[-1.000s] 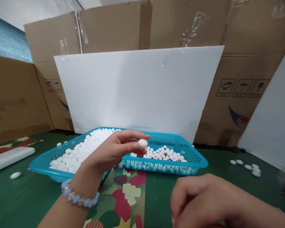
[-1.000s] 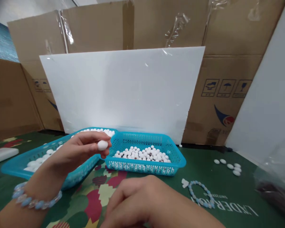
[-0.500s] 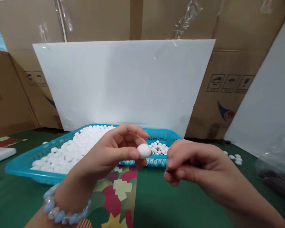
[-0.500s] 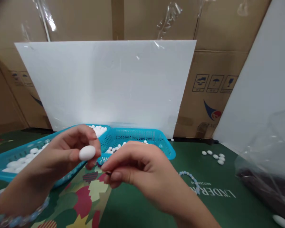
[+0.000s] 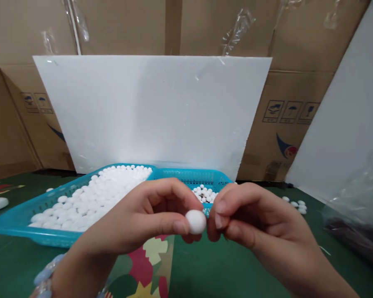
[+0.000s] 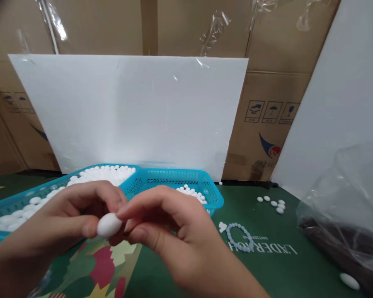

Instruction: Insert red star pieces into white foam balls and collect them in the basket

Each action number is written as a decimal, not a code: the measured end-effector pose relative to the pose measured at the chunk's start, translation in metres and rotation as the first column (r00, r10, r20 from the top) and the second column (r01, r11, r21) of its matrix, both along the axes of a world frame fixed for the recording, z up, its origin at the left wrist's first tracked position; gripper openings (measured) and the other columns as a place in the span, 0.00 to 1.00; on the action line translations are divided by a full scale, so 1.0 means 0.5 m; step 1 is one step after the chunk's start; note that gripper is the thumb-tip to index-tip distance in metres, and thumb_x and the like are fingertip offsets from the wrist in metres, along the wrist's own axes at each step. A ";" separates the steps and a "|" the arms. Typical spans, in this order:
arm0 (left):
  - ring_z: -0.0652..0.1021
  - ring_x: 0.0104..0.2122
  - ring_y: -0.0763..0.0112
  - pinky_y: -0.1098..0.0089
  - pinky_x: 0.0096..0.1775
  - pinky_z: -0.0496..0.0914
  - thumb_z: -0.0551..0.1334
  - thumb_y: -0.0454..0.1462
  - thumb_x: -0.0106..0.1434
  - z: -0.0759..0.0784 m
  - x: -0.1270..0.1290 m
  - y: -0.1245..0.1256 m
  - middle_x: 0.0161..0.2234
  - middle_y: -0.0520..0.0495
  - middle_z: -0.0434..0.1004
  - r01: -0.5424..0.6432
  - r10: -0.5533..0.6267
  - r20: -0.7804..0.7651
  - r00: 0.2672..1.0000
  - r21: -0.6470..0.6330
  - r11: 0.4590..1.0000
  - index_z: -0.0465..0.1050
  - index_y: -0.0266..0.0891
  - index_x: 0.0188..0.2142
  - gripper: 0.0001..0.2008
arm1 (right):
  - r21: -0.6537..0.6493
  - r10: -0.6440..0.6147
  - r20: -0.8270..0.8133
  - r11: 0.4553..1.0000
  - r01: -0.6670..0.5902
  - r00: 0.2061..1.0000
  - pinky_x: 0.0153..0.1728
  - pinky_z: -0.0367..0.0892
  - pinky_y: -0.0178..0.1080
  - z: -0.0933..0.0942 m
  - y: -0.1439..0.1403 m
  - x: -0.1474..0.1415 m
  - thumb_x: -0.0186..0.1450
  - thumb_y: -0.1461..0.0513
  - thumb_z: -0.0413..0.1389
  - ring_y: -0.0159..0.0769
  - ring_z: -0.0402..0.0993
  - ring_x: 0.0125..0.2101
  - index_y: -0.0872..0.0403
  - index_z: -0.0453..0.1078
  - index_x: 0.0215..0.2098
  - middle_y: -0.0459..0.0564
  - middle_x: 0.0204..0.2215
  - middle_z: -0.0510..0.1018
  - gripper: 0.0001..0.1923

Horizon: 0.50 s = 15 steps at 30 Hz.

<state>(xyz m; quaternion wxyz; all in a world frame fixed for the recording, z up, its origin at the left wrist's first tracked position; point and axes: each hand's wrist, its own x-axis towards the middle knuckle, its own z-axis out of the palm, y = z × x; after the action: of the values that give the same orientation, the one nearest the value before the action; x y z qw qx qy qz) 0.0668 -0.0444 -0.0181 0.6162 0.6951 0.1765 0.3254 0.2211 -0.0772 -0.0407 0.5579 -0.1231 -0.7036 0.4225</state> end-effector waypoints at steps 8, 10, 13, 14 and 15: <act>0.70 0.21 0.81 0.84 0.23 0.64 0.57 0.29 0.45 0.002 0.006 -0.006 0.20 0.55 0.71 0.015 -0.015 0.007 1.000 0.009 1.000 0.70 0.38 0.22 0.05 | -0.042 -0.006 -0.006 0.999 0.005 1.000 0.26 0.63 0.20 0.001 -0.003 -0.008 0.50 0.78 0.46 0.19 0.66 0.25 0.49 0.66 0.25 0.38 0.24 0.65 0.19; 0.70 0.22 0.81 0.84 0.24 0.64 0.58 0.31 0.46 0.002 0.005 -0.005 0.20 0.55 0.71 0.018 -0.019 0.009 1.000 0.024 1.000 0.70 0.38 0.23 0.04 | -0.040 -0.015 -0.023 0.999 0.014 1.000 0.26 0.63 0.19 0.002 -0.002 -0.008 0.49 0.78 0.46 0.19 0.66 0.24 0.50 0.65 0.24 0.38 0.23 0.65 0.18; 0.70 0.22 0.81 0.84 0.24 0.64 0.58 0.32 0.46 0.000 0.004 0.000 0.21 0.55 0.71 0.061 -0.061 0.014 0.998 0.008 0.998 0.69 0.37 0.24 0.03 | 0.002 -0.022 -0.022 1.000 0.022 1.000 0.27 0.63 0.20 0.000 0.001 -0.007 0.50 0.78 0.46 0.20 0.65 0.25 0.49 0.65 0.25 0.39 0.24 0.64 0.18; 0.70 0.22 0.81 0.84 0.25 0.64 0.58 0.33 0.46 0.000 0.004 0.002 0.21 0.55 0.71 0.065 -0.065 0.021 0.998 0.002 0.998 0.69 0.36 0.24 0.03 | 0.020 -0.026 -0.014 0.999 0.026 1.000 0.27 0.63 0.19 -0.001 0.001 -0.006 0.51 0.77 0.47 0.20 0.65 0.25 0.49 0.65 0.26 0.39 0.24 0.64 0.18; 0.70 0.22 0.81 0.83 0.25 0.65 0.58 0.33 0.46 -0.001 0.004 0.002 0.22 0.54 0.71 0.059 -0.059 0.025 0.998 -0.008 0.998 0.69 0.35 0.24 0.03 | 0.039 -0.028 -0.003 0.999 0.028 1.000 0.28 0.63 0.19 -0.002 0.001 -0.006 0.51 0.77 0.46 0.20 0.65 0.26 0.48 0.65 0.27 0.39 0.24 0.64 0.18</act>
<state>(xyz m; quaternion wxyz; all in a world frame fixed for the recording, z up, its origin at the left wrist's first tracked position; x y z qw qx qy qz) 0.0687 -0.0434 -0.0189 0.6308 0.6931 0.1498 0.3150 0.2183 -0.0765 -0.0418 0.5669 -0.1217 -0.7093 0.4010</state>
